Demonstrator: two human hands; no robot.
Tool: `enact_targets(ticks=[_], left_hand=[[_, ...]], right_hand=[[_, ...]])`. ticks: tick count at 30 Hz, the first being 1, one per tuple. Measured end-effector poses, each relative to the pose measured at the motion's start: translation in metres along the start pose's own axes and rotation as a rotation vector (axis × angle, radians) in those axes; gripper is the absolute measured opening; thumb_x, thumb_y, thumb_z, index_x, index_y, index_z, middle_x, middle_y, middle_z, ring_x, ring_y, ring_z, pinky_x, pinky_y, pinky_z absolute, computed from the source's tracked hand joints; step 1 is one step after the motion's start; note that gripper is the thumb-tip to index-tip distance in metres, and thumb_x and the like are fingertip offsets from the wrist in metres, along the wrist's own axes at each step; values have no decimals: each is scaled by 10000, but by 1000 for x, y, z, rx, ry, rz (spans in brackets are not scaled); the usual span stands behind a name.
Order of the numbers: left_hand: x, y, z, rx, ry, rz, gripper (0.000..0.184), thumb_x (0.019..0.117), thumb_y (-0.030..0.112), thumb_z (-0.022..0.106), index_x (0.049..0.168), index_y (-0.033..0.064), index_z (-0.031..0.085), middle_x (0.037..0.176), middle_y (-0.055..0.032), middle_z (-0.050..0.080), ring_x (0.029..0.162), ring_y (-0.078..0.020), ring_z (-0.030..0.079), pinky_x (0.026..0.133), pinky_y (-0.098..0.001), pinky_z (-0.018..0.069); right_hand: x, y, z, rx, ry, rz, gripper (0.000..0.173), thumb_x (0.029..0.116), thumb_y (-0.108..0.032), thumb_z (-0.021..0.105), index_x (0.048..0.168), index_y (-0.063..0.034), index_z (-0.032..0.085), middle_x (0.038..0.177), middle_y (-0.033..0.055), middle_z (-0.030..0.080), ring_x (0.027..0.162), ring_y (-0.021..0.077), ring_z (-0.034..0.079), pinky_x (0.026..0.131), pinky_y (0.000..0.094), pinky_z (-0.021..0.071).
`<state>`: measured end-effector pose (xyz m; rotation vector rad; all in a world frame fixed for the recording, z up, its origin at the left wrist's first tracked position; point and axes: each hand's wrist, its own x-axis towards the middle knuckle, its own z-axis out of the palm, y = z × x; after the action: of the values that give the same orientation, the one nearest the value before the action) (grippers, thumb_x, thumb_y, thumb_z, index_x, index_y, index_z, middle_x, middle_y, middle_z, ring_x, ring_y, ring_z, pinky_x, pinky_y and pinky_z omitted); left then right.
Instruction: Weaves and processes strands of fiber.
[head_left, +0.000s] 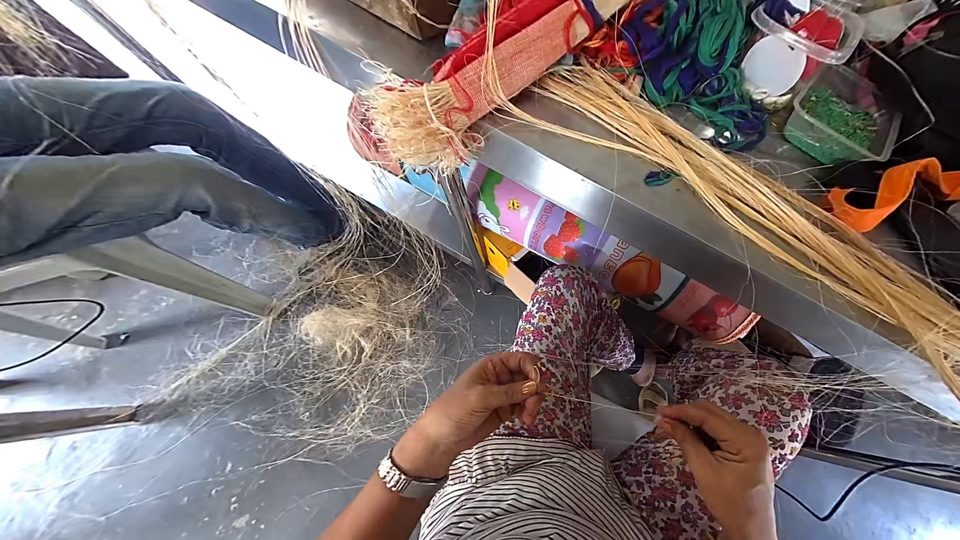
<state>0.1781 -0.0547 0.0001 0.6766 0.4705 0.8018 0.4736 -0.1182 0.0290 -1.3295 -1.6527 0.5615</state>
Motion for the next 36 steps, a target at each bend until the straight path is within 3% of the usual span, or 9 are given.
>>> enact_targets(ticks=[3, 6, 15, 18, 20, 25, 30, 33, 36], left_hand=[[3, -5, 1, -76, -147, -11, 57, 938, 186, 718, 956, 207, 767, 784, 63, 713, 670, -6, 663, 646, -171, 554], [9, -17, 7, -142, -248, -41, 71, 950, 171, 698, 977, 188, 761, 793, 65, 711, 662, -4, 655, 632, -166, 544], [11, -17, 12, -171, -186, -20, 65, 939, 173, 710, 973, 194, 761, 793, 74, 697, 644, 13, 628, 607, -147, 518], [12, -8, 10, -140, -114, 27, 68, 928, 149, 720, 956, 194, 763, 782, 70, 697, 640, 8, 631, 612, -154, 529], [12, -6, 7, -153, -125, 32, 69, 929, 143, 718, 955, 185, 765, 781, 66, 695, 643, 8, 628, 617, -154, 525], [12, -5, 8, -140, -150, 14, 76, 936, 131, 708, 948, 179, 766, 784, 55, 708, 645, 6, 640, 619, -150, 532], [14, -3, 6, -143, -158, 9, 79, 944, 123, 699, 947, 172, 760, 782, 52, 708, 658, -4, 653, 637, -160, 546], [13, 0, 6, -138, -154, 14, 85, 943, 120, 698, 949, 178, 760, 786, 54, 712, 666, -5, 658, 645, -161, 549], [13, 2, 6, -134, -146, 25, 80, 941, 125, 701, 937, 182, 757, 774, 61, 702, 656, -5, 649, 641, -163, 544]], right_hand=[[1, 6, 12, -94, 109, -45, 151, 907, -155, 705, 917, -28, 785, 784, -1, 684, 727, -69, 601, 690, 51, 487], [-1, 6, 31, 177, 173, 92, 59, 948, -90, 669, 956, -66, 722, 817, -91, 706, 678, -91, 613, 622, 69, 516], [-6, 11, 21, 208, 75, 265, 55, 907, -51, 658, 921, -51, 712, 778, -87, 699, 665, -74, 623, 633, 84, 527], [-7, 12, -2, 430, -101, 258, 123, 995, -199, 632, 941, -155, 734, 783, -107, 711, 623, -72, 593, 572, 86, 491], [-5, 17, -12, 575, -268, 273, 363, 1060, -410, 493, 991, -185, 770, 811, -85, 744, 655, -30, 660, 599, 135, 557], [12, 6, -1, 542, -429, 311, 565, 1039, -520, 473, 1315, -50, 620, 908, -41, 753, 819, 73, 729, 775, 269, 626], [33, -2, 13, 739, -697, 512, 664, 1010, -645, 421, 1162, -62, 698, 884, -17, 773, 797, 105, 751, 765, 288, 632], [39, -9, 19, 708, -617, 445, 627, 952, -609, 578, 1196, -41, 676, 928, -14, 756, 828, 97, 732, 773, 277, 618], [36, -18, 17, 264, -289, 246, 516, 1037, -449, 525, 1209, 11, 679, 998, 1, 739, 913, 40, 700, 831, 230, 591]])
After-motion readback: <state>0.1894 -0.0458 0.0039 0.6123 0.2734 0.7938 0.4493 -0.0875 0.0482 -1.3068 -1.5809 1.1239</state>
